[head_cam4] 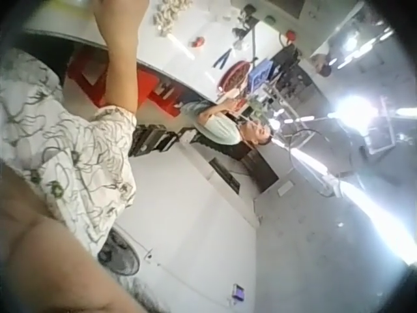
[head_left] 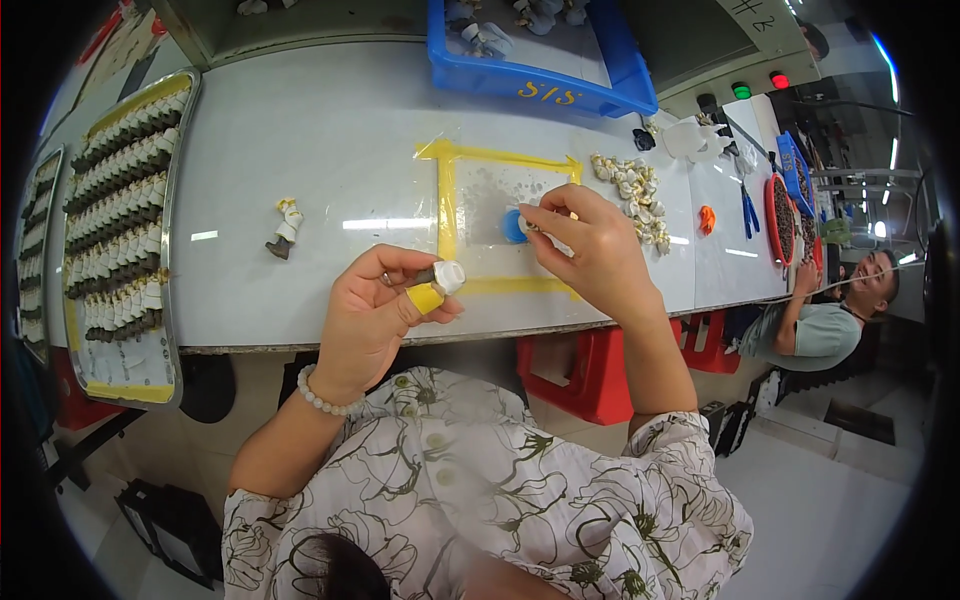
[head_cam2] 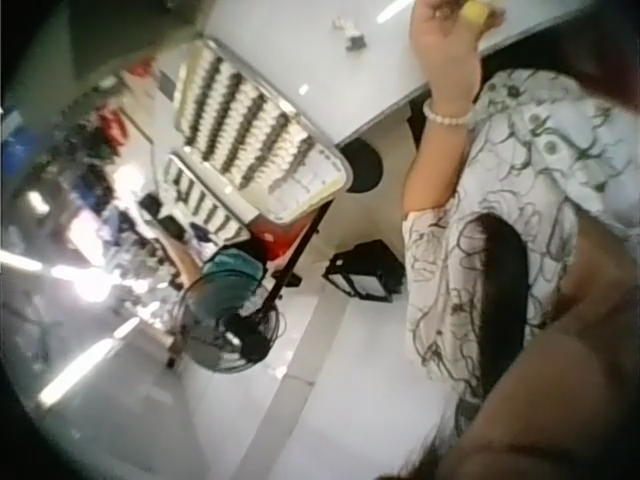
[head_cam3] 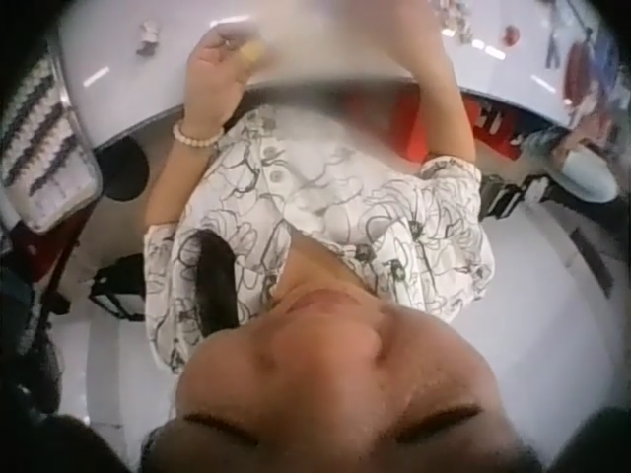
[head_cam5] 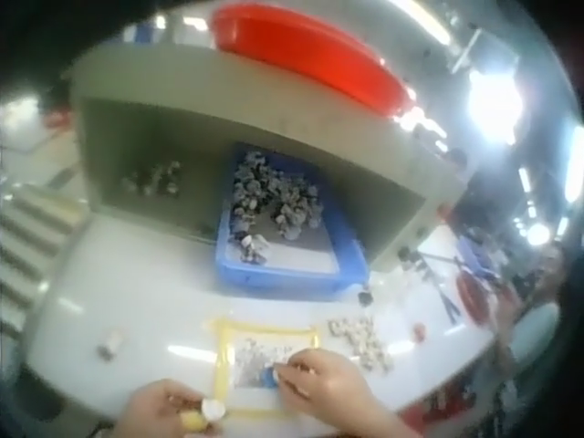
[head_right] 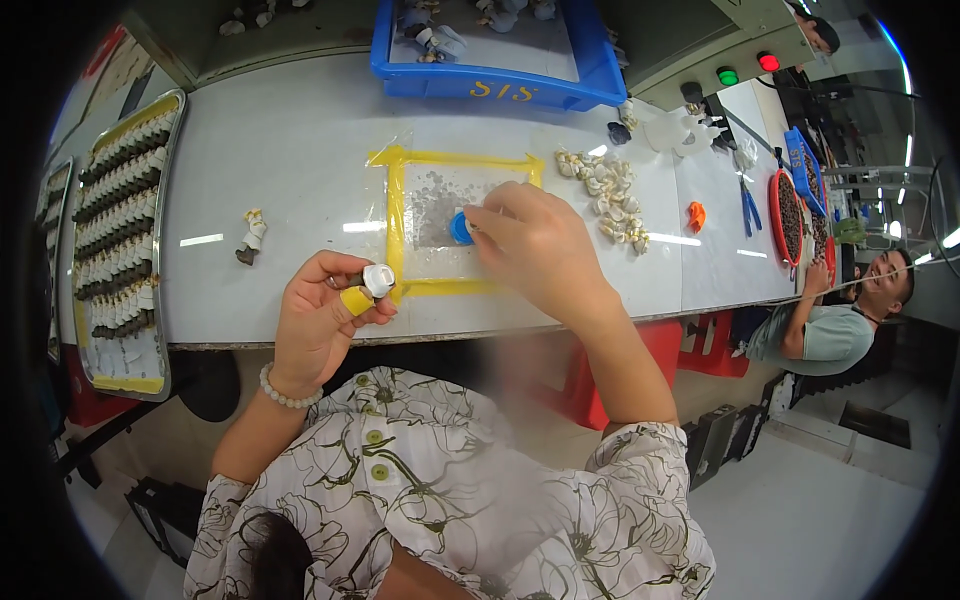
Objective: The person applies adhesive to small plastic figurines using an applicator tool, then organizes the figurines into plastic trays.
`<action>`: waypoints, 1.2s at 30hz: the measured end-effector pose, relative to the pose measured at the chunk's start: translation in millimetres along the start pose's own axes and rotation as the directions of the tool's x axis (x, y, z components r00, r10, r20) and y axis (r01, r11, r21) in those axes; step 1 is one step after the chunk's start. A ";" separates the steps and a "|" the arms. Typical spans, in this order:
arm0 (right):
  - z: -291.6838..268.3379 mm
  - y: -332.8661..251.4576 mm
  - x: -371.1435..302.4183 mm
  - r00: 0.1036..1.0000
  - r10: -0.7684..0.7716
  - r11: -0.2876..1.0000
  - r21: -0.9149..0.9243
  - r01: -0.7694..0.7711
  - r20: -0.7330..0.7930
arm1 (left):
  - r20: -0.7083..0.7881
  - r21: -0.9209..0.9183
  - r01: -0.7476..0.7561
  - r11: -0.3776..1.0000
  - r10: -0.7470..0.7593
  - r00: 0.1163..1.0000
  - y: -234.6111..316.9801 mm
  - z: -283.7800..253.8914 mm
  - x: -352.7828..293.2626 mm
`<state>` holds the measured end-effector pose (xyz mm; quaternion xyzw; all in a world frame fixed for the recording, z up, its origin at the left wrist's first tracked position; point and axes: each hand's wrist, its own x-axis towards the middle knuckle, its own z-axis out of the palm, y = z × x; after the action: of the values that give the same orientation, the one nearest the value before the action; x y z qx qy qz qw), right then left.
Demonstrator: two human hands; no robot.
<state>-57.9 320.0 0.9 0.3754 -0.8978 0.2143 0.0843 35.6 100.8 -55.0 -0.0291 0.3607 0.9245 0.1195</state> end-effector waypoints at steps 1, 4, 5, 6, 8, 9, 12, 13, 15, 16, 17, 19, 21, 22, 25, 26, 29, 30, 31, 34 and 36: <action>-0.4 0.1 0.0 1.000 0.004 1.000 -0.008 -0.004 0.001 | -0.001 -0.001 -0.003 1.000 0.003 1.000 0.0 0.1 -0.1; -4.6 -1.2 2.1 1.000 0.008 1.000 -0.018 -0.008 0.006 | 0.002 -0.002 0.007 1.000 -0.007 1.000 0.4 1.9 0.4; -5.1 -2.2 2.5 1.000 0.012 1.000 -0.017 -0.012 0.009 | 0.000 -0.002 0.006 1.000 -0.006 1.000 0.2 1.7 0.1; -4.2 -2.8 2.2 1.000 0.011 1.000 -0.016 -0.011 0.010 | -0.007 -0.001 0.000 1.000 0.000 1.000 0.1 1.4 -0.4; -2.8 -3.5 1.8 1.000 0.023 1.000 -0.011 -0.023 -0.001 | -0.015 0.000 -0.007 1.000 0.007 1.000 0.2 1.9 -0.8; -3.4 -2.4 1.7 1.000 0.022 1.000 -0.011 -0.022 -0.001 | -0.014 0.001 -0.001 1.000 0.001 1.000 0.6 2.9 -0.7; -4.3 -1.5 1.5 1.000 0.006 0.999 -0.033 -0.005 0.027 | -0.029 0.018 0.006 1.000 -0.006 1.000 -0.2 3.6 -0.6; -4.6 -3.8 0.8 0.999 0.034 0.999 0.001 -0.034 -0.003 | -0.043 0.034 0.008 0.999 -0.007 0.999 -0.5 3.6 -0.6; -4.3 -3.3 1.0 0.998 0.060 0.998 0.039 -0.058 -0.029 | -0.040 0.025 0.002 1.000 -0.001 0.999 -0.2 5.0 -1.0; -4.2 -0.3 1.9 0.999 0.035 0.999 0.004 -0.035 0.016 | -0.033 0.016 -0.002 1.000 0.003 0.999 -0.1 5.4 -1.3; -4.4 1.5 2.5 0.998 0.015 0.999 -0.032 -0.013 0.059 | -0.031 0.016 -0.001 1.000 0.002 1.000 -0.5 4.8 -1.0; -4.2 -2.0 1.7 0.999 0.045 0.999 0.006 -0.045 0.017 | -0.010 0.027 -0.024 0.999 0.024 1.000 -2.1 2.8 -0.7; -4.1 -2.5 0.3 0.997 0.072 0.996 0.049 -0.071 -0.022 | 0.003 0.023 -0.041 0.999 0.041 0.999 -3.3 2.1 -1.7; -3.5 0.1 -0.2 0.999 0.054 0.998 0.030 -0.054 0.003 | 0.016 0.019 -0.058 0.998 0.058 0.998 -3.4 2.1 -2.1; -3.4 -3.3 1.1 0.994 0.103 0.983 0.152 -0.098 -0.028 | -0.003 0.030 -0.036 0.999 0.036 0.999 -2.5 1.8 -2.0; -4.3 -6.7 0.4 0.980 0.183 0.944 0.293 -0.153 -0.075 | -0.003 0.030 -0.036 0.999 0.036 0.999 -1.9 2.5 -1.9; -0.1 -8.2 -5.2 0.964 0.264 0.780 0.579 -0.237 0.039 | -0.028 0.003 -0.010 1.000 0.010 1.000 -1.1 5.0 -1.3; 2.4 -10.1 -6.8 0.965 0.261 0.780 0.581 -0.235 0.039 | -0.019 -0.002 -0.013 1.000 0.013 1.000 -1.1 4.9 -0.8; 5.7 -13.1 -8.0 0.957 0.284 0.695 0.674 -0.249 0.060 | -0.011 -0.006 -0.017 1.000 0.016 1.000 -1.1 5.1 -0.3; 10.0 -20.7 -9.8 0.954 0.281 0.579 0.773 -0.258 0.108 | -0.062 0.020 -0.042 0.999 0.043 0.997 -3.5 8.7 -0.1; 10.7 -26.0 -9.9 0.957 0.262 0.560 0.788 -0.258 0.127 | -0.062 0.017 -0.043 0.999 0.044 0.997 -3.7 9.7 0.1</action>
<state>-32.4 305.3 -3.4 0.2363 -0.7524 0.6027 -0.1220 36.7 110.0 -50.2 -0.0493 0.3720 0.9227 0.0884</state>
